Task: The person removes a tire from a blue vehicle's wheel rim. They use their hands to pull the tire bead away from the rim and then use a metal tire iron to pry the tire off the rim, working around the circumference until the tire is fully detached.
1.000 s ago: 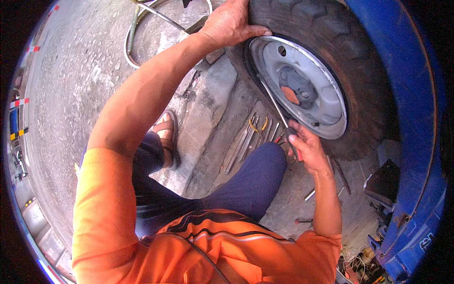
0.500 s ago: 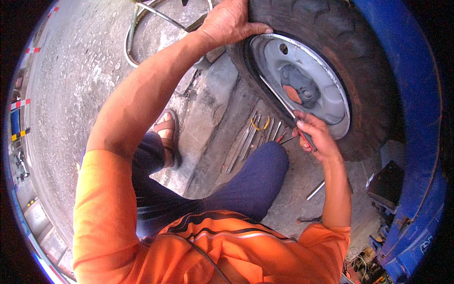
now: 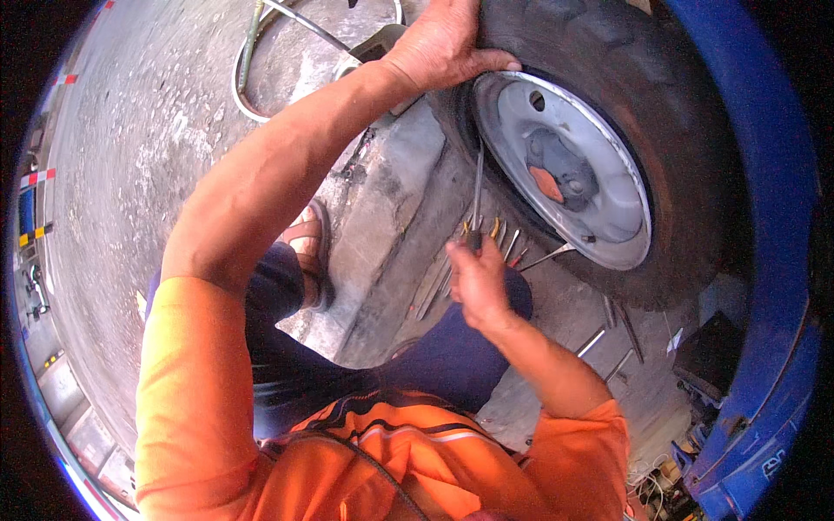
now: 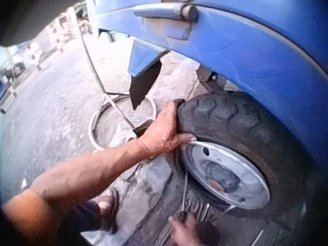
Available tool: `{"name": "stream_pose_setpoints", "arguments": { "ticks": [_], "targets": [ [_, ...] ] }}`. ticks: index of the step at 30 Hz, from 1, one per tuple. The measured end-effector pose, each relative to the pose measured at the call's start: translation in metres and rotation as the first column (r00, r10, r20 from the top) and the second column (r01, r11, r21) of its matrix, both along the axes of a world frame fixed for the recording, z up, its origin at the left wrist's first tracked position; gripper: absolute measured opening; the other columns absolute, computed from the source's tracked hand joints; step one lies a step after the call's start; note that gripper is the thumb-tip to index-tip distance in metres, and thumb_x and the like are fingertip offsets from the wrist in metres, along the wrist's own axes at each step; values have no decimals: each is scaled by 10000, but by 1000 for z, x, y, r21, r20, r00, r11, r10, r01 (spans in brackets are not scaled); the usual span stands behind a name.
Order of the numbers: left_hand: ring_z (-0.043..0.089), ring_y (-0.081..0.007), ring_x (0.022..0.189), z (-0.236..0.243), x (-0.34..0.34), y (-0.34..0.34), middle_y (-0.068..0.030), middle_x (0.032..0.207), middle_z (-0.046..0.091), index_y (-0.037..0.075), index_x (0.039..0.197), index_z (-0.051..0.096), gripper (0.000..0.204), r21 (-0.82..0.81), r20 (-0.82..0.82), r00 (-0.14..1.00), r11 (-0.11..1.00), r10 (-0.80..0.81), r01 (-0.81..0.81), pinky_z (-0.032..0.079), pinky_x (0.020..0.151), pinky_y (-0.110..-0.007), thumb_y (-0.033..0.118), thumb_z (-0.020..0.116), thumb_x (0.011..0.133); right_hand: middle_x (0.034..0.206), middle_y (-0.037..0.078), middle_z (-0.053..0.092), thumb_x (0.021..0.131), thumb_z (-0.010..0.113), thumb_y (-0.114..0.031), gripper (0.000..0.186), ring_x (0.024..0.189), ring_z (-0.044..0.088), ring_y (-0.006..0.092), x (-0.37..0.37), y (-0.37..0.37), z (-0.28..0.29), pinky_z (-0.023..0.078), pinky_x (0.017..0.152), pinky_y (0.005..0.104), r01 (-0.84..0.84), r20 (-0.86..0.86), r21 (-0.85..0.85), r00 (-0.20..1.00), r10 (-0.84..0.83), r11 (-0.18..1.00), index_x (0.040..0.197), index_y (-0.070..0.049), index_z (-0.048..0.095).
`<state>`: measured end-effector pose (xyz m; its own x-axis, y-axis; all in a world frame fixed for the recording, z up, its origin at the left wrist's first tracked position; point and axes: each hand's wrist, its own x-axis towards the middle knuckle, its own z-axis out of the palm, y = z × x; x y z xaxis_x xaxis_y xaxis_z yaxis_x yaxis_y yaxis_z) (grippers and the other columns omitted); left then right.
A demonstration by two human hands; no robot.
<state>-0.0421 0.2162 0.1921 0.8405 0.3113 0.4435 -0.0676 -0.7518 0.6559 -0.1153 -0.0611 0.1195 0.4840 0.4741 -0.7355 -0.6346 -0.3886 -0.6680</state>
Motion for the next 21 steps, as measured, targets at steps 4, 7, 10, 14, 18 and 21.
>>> {"name": "stream_pose_setpoints", "arguments": {
  "ticks": [4, 7, 10, 14, 18, 21],
  "targets": [
    [449, -451, 1115, -4, -2, 2, -302, 1163, 460, -55, 1282, 326, 816, 65, 36, 999, 998, -1, -2, 377, 963, -460, 256, 792, 689, 908, 114, 590, 877, 599, -191, 263, 838, 568, 233, -30, 9, -24, 448, 751, 372, -38, 321, -54, 946, 53, 998, 997, 7, 473],
    [456, -450, 1100, -6, -3, 5, -295, 1151, 462, -61, 1278, 328, 804, 112, 72, 997, 994, -23, 15, 382, 950, -462, 275, 780, 704, 886, 139, 585, 891, 590, -217, 309, 810, 572, 262, -37, 16, -27, 451, 748, 387, -55, 435, -77, 896, 83, 996, 1033, 20, 453],
    [461, -454, 1087, -4, -2, 3, -294, 1143, 463, -62, 1274, 328, 797, 114, 100, 994, 993, -50, 38, 386, 939, -464, 284, 774, 712, 905, 94, 569, 898, 591, -208, 292, 822, 545, 197, -49, 17, -46, 449, 763, 333, 11, 444, -79, 896, 25, 997, 1040, 23, 483],
    [471, -463, 1034, -1, -2, 1, -292, 1106, 466, -58, 1255, 334, 774, 118, 94, 995, 992, -47, 36, 398, 892, -474, 277, 770, 711, 911, 108, 572, 908, 584, -221, 290, 820, 552, 200, -65, 29, -44, 451, 756, 340, 68, 460, -106, 888, -12, 992, 1037, 19, 485],
    [490, -454, 1031, 1, -3, -4, -279, 1096, 484, -24, 1243, 362, 771, 143, 119, 993, 989, 3, -20, 417, 881, -482, 308, 783, 689, 886, 115, 577, 908, 585, -225, 290, 809, 555, 218, -79, 45, -56, 450, 759, 346, 169, 485, -65, 867, -117, 983, 1027, 22, 491],
    [514, -455, 1003, -4, 0, -7, -257, 1081, 497, 23, 1223, 414, 762, 171, 130, 990, 983, 51, -73, 444, 861, -506, 359, 802, 659, 934, 116, 560, 904, 588, -228, 307, 840, 543, 218, -75, 40, -54, 445, 768, 342, 126, 467, -28, 879, -98, 992, 1041, 24, 477]
  ]
}}
